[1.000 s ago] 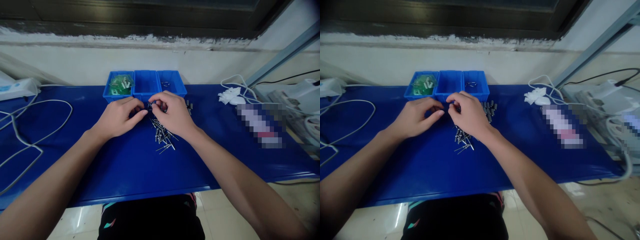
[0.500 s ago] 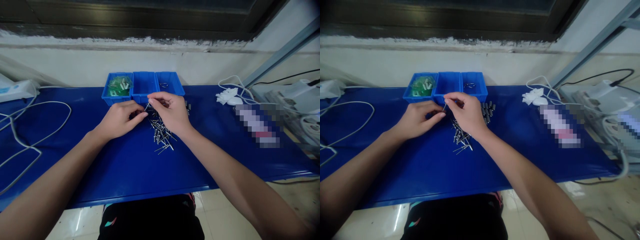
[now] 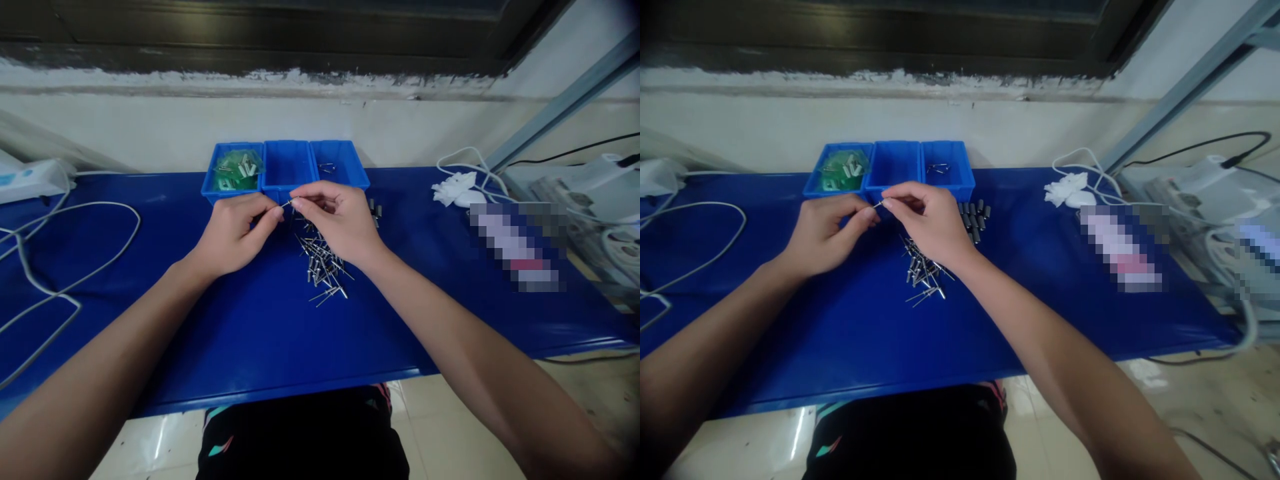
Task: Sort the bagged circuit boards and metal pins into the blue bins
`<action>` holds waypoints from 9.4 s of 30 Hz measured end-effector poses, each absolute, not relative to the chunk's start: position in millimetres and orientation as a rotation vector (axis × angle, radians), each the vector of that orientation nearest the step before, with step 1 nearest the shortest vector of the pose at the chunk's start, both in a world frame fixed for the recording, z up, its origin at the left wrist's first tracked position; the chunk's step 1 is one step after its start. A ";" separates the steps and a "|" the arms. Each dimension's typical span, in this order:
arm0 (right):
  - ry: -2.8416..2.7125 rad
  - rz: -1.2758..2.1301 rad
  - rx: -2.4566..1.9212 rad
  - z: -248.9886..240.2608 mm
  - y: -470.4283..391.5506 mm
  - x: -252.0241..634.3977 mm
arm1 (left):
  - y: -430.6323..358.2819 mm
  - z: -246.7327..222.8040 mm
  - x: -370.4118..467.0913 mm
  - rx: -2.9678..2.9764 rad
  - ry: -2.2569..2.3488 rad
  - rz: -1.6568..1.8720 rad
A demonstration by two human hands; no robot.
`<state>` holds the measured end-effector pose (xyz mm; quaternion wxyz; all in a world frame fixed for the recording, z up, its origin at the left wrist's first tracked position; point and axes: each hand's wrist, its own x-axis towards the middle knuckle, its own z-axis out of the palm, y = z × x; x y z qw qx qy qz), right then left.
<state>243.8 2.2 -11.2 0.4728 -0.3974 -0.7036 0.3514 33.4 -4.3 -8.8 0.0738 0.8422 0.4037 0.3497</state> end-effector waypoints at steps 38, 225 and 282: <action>-1.063 1.078 -1.280 -4.6 35.9 283.4 | -2.8 -11.9 26.2 2.666 1.240 0.780; -2.468 0.165 -1.487 51.3 134.5 199.2 | -6.8 -15.2 28.5 2.656 1.898 0.906; -2.664 -0.147 -1.769 37.0 133.7 185.8 | -8.1 -18.8 31.5 2.607 1.747 1.272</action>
